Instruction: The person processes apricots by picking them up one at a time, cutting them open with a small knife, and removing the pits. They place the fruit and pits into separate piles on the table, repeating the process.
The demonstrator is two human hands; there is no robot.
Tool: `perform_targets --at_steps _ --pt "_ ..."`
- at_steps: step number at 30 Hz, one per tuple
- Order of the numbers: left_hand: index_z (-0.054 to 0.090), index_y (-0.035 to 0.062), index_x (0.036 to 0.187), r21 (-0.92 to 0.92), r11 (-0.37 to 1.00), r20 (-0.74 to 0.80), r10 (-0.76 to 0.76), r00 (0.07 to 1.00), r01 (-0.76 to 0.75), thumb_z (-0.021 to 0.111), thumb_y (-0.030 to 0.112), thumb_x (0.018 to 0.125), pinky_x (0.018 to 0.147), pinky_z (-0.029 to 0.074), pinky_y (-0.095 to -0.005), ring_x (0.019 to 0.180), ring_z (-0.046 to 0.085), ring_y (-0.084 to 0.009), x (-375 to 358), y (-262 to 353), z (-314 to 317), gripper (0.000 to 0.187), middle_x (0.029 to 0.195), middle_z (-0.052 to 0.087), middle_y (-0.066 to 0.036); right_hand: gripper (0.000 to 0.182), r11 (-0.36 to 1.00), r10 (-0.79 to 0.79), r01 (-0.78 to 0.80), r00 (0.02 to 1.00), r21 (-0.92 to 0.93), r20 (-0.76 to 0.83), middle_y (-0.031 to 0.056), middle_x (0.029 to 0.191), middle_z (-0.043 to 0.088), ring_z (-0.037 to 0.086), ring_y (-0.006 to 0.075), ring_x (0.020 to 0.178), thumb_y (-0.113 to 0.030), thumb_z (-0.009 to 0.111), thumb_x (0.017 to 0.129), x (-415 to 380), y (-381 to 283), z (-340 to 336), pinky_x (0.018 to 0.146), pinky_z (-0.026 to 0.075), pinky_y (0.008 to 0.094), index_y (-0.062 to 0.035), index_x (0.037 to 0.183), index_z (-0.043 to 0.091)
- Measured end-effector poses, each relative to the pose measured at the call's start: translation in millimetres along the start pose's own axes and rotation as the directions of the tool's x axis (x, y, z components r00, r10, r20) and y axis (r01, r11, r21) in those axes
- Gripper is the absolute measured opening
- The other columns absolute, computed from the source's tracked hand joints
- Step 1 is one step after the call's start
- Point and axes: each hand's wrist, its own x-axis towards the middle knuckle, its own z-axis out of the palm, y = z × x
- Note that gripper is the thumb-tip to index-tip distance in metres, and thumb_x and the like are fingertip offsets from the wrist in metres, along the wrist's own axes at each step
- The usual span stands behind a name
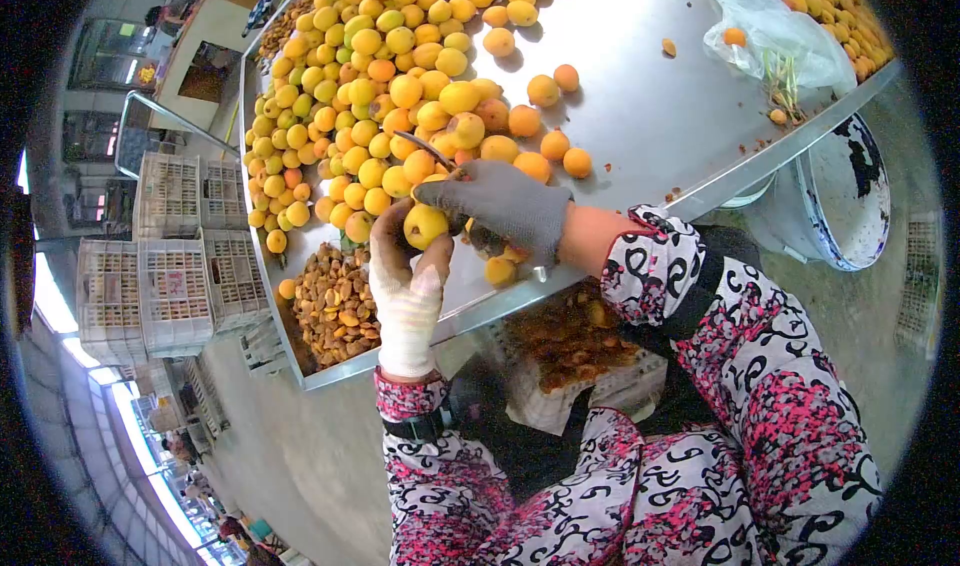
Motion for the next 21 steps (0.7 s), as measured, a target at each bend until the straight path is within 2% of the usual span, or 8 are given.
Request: perform_targets --at_steps 2,4,8,10,17,19,20,21 --pt "0.041 0.0001 0.123 -0.038 0.999 -0.011 0.019 1.0 -0.02 0.062 0.008 0.079 0.086 0.043 -0.0273 0.098 0.05 -0.0153 -3 2 2 0.05 0.111 0.05 -0.008 0.041 0.992 -0.038 0.033 0.999 0.124 0.039 0.0027 0.061 0.052 0.052 0.0106 0.054 -0.044 0.057 0.083 -4 0 2 0.045 0.04 0.025 -0.0032 0.08 0.058" --pt "0.039 0.0021 0.127 -0.257 0.966 -0.011 -0.043 0.999 0.039 0.061 0.008 0.08 0.089 0.041 -0.0273 0.105 0.048 -0.0166 -3 8 4 0.053 0.115 0.047 -0.007 0.037 0.877 0.238 -0.273 0.961 0.395 0.138 0.002 0.062 0.052 0.051 0.0093 0.052 -0.042 0.056 0.084 -17 -21 6 0.041 0.037 0.0219 -0.0049 0.084 0.058" --pt "0.038 0.003 0.129 -0.301 0.953 0.005 -0.043 0.999 0.043 0.061 0.011 0.081 0.091 0.04 -0.0269 0.105 0.048 -0.0161 2 15 6 0.054 0.115 0.047 -0.007 0.035 0.818 0.141 -0.183 0.983 0.546 0.118 0.0015 0.063 0.052 0.05 0.0093 0.051 -0.04 0.055 0.085 -11 -3 13 0.04 0.037 0.0213 -0.0053 0.086 0.058" --pt "0.037 0.0028 0.131 -0.421 0.901 0.075 -0.084 0.994 0.108 0.06 0.015 0.082 0.09 0.04 -0.0264 0.105 0.049 -0.015 0 22 5 0.055 0.117 0.047 -0.006 0.036 0.855 0.181 -0.229 0.972 0.465 0.147 0.002 0.063 0.053 0.049 0.0095 0.049 -0.04 0.055 0.085 -13 -4 11 0.04 0.036 0.0215 -0.0048 0.084 0.058" --pt "0.042 0.0015 0.127 -0.456 0.877 0.105 -0.114 0.988 0.15 0.059 0.014 0.08 0.089 0.04 -0.0265 0.103 0.051 -0.0153 -3 19 -2 0.051 0.116 0.05 -0.009 0.042 0.943 0.142 -0.181 0.978 0.278 0.153 0.0041 0.06 0.053 0.047 0.0095 0.046 -0.044 0.053 0.086 -14 -15 4 0.04 0.035 0.0222 -0.0037 0.077 0.057" --pt "0.041 0.0007 0.128 -0.423 0.898 0.061 -0.108 0.992 0.123 0.07 0.027 0.075 0.075 0.041 -0.0197 0.086 0.051 -0.0087 -3 20 -4 0.066 0.107 0.052 -0.006 0.047 0.991 0.136 -0.136 0.987 -0.012 0.085 0.0051 0.064 0.054 0.051 0.0108 0.053 -0.048 0.049 0.088 -10 -13 1 0.045 0.038 0.0248 -0.0024 0.078 0.055" --pt "0.041 0.0007 0.128 -0.422 0.898 0.06 -0.109 0.992 0.124 0.07 0.027 0.075 0.075 0.041 -0.0197 0.086 0.051 -0.0087 -4 19 -6 0.066 0.107 0.052 -0.006 0.047 0.991 0.137 -0.137 0.987 -0.011 0.086 0.0051 0.064 0.054 0.051 0.0108 0.053 -0.048 0.049 0.088 -12 -11 1 0.045 0.038 0.0248 -0.0024 0.078 0.055" --pt "0.042 0.0002 0.127 -0.414 0.9 0.066 -0.116 0.991 0.133 0.071 0.029 0.074 0.074 0.041 -0.0192 0.084 0.051 -0.0083 -6 18 -7 0.066 0.107 0.052 -0.006 0.05 0.987 -0.114 0.111 0.993 -0.117 -0.02 0.0053 0.066 0.054 0.052 0.0119 0.057 -0.05 0.047 0.088 -16 -9 1 0.048 0.04 0.0265 -0.0019 0.08 0.055"
